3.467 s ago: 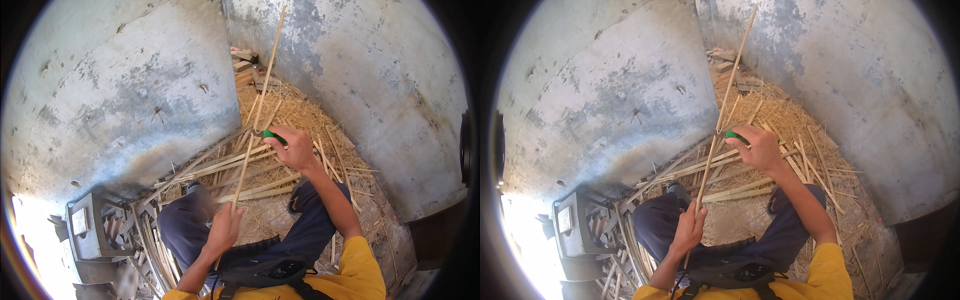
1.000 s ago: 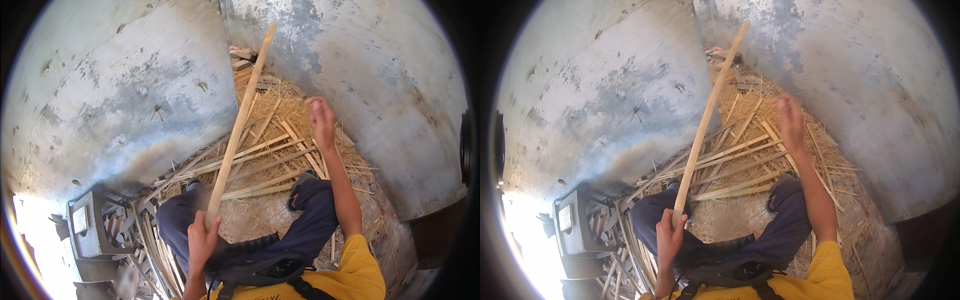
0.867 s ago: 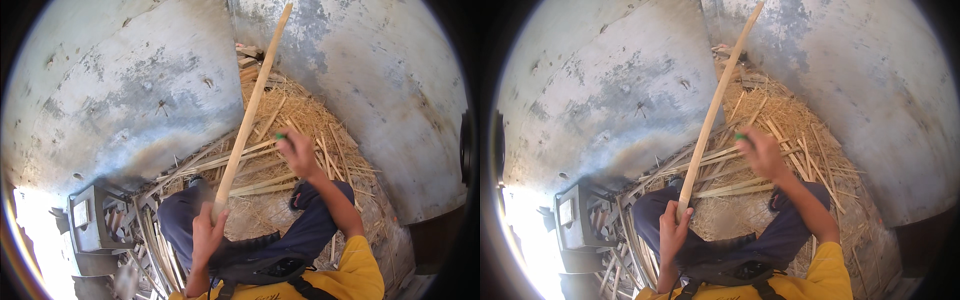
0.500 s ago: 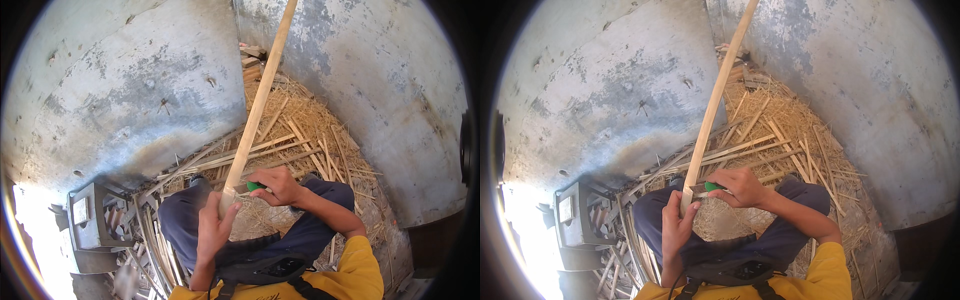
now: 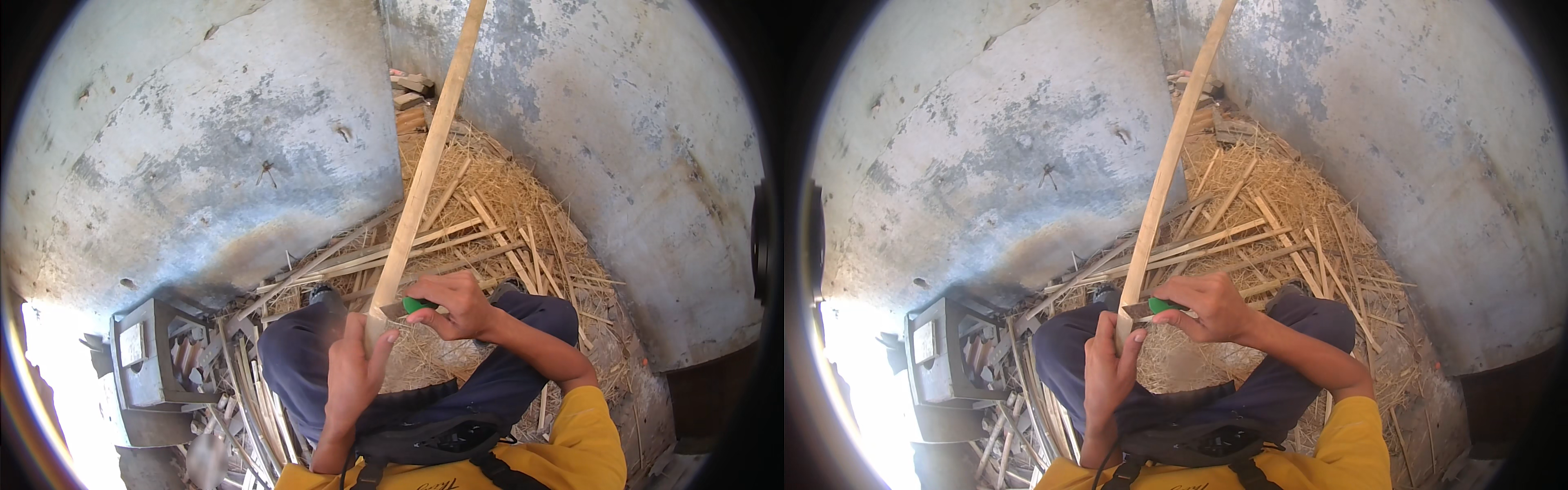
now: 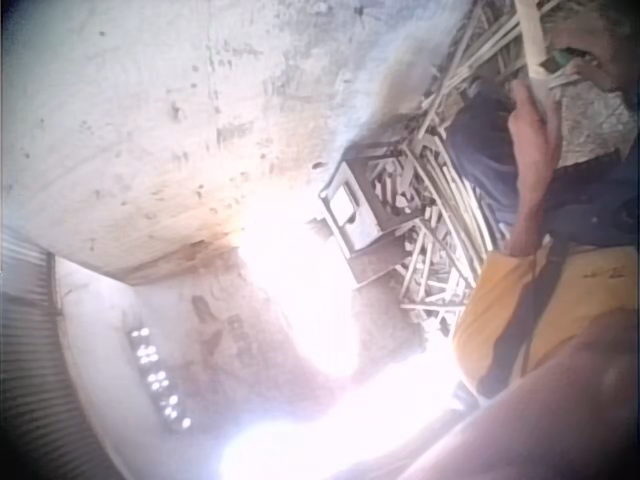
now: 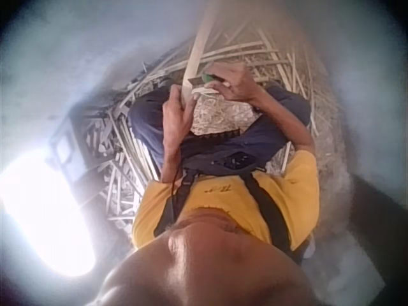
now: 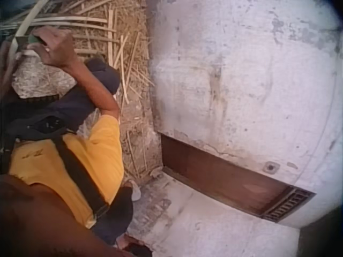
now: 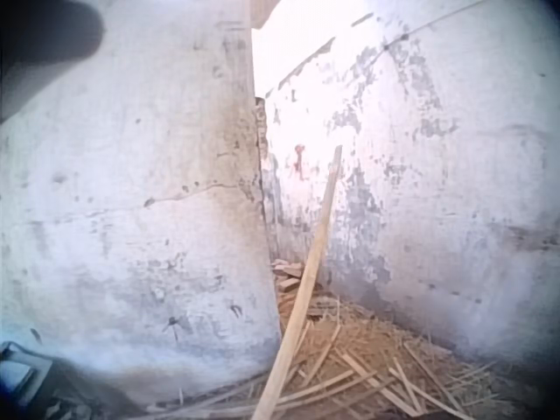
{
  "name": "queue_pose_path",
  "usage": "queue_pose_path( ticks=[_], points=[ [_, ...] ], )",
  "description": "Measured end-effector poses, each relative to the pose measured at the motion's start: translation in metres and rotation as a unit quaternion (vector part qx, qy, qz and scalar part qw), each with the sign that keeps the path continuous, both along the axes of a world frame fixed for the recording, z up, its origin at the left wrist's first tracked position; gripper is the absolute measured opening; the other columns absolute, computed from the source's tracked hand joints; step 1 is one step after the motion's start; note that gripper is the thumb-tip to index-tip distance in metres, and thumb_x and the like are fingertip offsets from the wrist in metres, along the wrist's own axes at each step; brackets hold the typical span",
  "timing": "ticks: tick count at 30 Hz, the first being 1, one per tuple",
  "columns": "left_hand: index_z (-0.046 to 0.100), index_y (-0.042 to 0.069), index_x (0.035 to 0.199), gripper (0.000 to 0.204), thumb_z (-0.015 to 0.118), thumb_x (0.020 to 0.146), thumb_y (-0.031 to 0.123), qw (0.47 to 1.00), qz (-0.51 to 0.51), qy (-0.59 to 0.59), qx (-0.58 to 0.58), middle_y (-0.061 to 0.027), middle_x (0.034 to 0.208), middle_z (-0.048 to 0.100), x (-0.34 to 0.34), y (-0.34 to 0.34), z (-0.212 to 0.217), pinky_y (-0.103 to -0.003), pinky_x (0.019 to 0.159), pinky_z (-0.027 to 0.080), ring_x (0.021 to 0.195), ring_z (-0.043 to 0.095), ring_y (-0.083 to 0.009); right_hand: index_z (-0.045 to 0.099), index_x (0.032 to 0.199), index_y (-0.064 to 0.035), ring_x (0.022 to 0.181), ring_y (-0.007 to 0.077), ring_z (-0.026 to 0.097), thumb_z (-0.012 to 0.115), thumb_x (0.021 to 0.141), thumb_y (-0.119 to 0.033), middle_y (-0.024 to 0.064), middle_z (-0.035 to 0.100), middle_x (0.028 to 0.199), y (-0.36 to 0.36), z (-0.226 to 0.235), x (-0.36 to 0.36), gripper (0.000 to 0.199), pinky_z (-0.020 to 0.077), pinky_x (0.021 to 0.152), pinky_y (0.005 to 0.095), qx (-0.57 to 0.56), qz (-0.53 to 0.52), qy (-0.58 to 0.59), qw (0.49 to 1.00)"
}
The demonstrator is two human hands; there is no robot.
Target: The person strips thin layers of wood from a long bamboo pole using a utility knife while sitting on the floor.
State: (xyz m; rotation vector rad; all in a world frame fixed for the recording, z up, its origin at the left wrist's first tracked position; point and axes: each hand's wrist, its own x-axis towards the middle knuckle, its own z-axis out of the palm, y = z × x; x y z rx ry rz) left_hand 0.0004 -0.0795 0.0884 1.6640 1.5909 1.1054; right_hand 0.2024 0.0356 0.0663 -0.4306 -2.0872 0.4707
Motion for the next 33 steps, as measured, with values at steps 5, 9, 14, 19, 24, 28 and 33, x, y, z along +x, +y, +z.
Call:
queue_pose_path(
  ticks=[5, 9, 14, 19, 24, 28, 33],
  points=[
    [0.053, 0.001, 0.108, 0.028, 0.072, 0.104, 0.021, 1.0, 0.005, 0.004, -0.002, -0.0234, 0.073, 0.065, 0.0, 0.002, -0.007, -0.051, 0.059, 0.047, 0.068, 0.066, -0.0484, 0.073, 0.1, -0.0012, 0.061, 0.0274, 0.068, 0.082, 0.094, -0.033, 0.0093, 0.07, 0.079, -0.001, -0.001, -0.004, 0.034, 0.05, 0.054, 0.0362, 0.013, -0.022, 0.011, 1.0],
    [0.053, 0.001, 0.107, 0.028, 0.072, 0.105, 0.021, 1.0, 0.008, 0.006, 0.002, -0.0237, 0.071, 0.064, 0.0, 0.0, -0.009, -0.053, 0.059, 0.046, 0.067, 0.064, -0.0495, 0.074, 0.1, -0.0009, 0.061, 0.0266, 0.067, 0.083, 0.093, -0.033, 0.0085, 0.07, 0.078, -0.002, -0.001, -0.004, 0.034, 0.05, 0.054, 0.0362, 0.03, -0.044, 0.002, 0.999],
    [0.053, 0.001, 0.106, 0.027, 0.071, 0.105, 0.021, 1.0, 0.01, 0.015, 0.017, -0.023, 0.07, 0.062, 0.0, 0.002, -0.008, -0.053, 0.058, 0.045, 0.066, 0.064, -0.0492, 0.074, 0.101, -0.0019, 0.061, 0.0266, 0.067, 0.084, 0.093, -0.031, 0.0081, 0.07, 0.077, 0.0, -0.003, -0.005, 0.032, 0.0504, 0.054, 0.0362, 0.025, -0.072, 0.002, 0.997],
    [0.052, 0.001, 0.105, 0.028, 0.071, 0.105, 0.021, 0.999, 0.018, 0.034, 0.034, -0.0226, 0.069, 0.062, -0.003, 0.002, -0.014, -0.052, 0.057, 0.044, 0.065, 0.063, -0.0485, 0.075, 0.101, -0.003, 0.061, 0.0263, 0.067, 0.083, 0.093, -0.03, 0.0081, 0.07, 0.077, 0.005, 0.002, -0.006, 0.03, 0.0504, 0.054, 0.0365, 0.053, -0.085, -0.004, 0.995],
    [0.052, 0.0, 0.104, 0.028, 0.07, 0.106, 0.022, 0.999, 0.022, 0.026, 0.009, -0.023, 0.067, 0.062, -0.003, -0.001, -0.011, -0.052, 0.056, 0.044, 0.063, 0.063, -0.0489, 0.075, 0.103, -0.0066, 0.063, 0.0235, 0.069, 0.083, 0.092, -0.031, 0.0045, 0.07, 0.079, 0.009, -0.005, -0.007, 0.028, 0.0518, 0.055, 0.0358, 0.054, -0.108, 0.016, 0.993],
    [0.052, 0.0, 0.105, 0.027, 0.07, 0.106, 0.021, 0.999, 0.024, 0.037, 0.014, -0.0234, 0.067, 0.061, -0.006, -0.005, -0.014, -0.053, 0.055, 0.044, 0.063, 0.063, -0.0496, 0.075, 0.1, -0.0056, 0.063, 0.0239, 0.069, 0.083, 0.092, -0.031, 0.0053, 0.071, 0.078, 0.013, 0.007, -0.003, 0.028, 0.0517, 0.054, 0.0356, 0.072, -0.128, -0.004, 0.989],
    [0.053, 0.0, 0.106, 0.027, 0.07, 0.106, 0.021, 0.998, 0.025, 0.042, 0.027, -0.0241, 0.067, 0.062, -0.006, -0.006, -0.013, -0.053, 0.055, 0.046, 0.064, 0.064, -0.05, 0.074, 0.101, -0.0068, 0.065, 0.0236, 0.071, 0.084, 0.09, -0.031, 0.0043, 0.071, 0.08, 0.012, 0.008, -0.002, 0.028, 0.0531, 0.055, 0.0353, 0.082, -0.138, -0.02, 0.987]
  ],
)
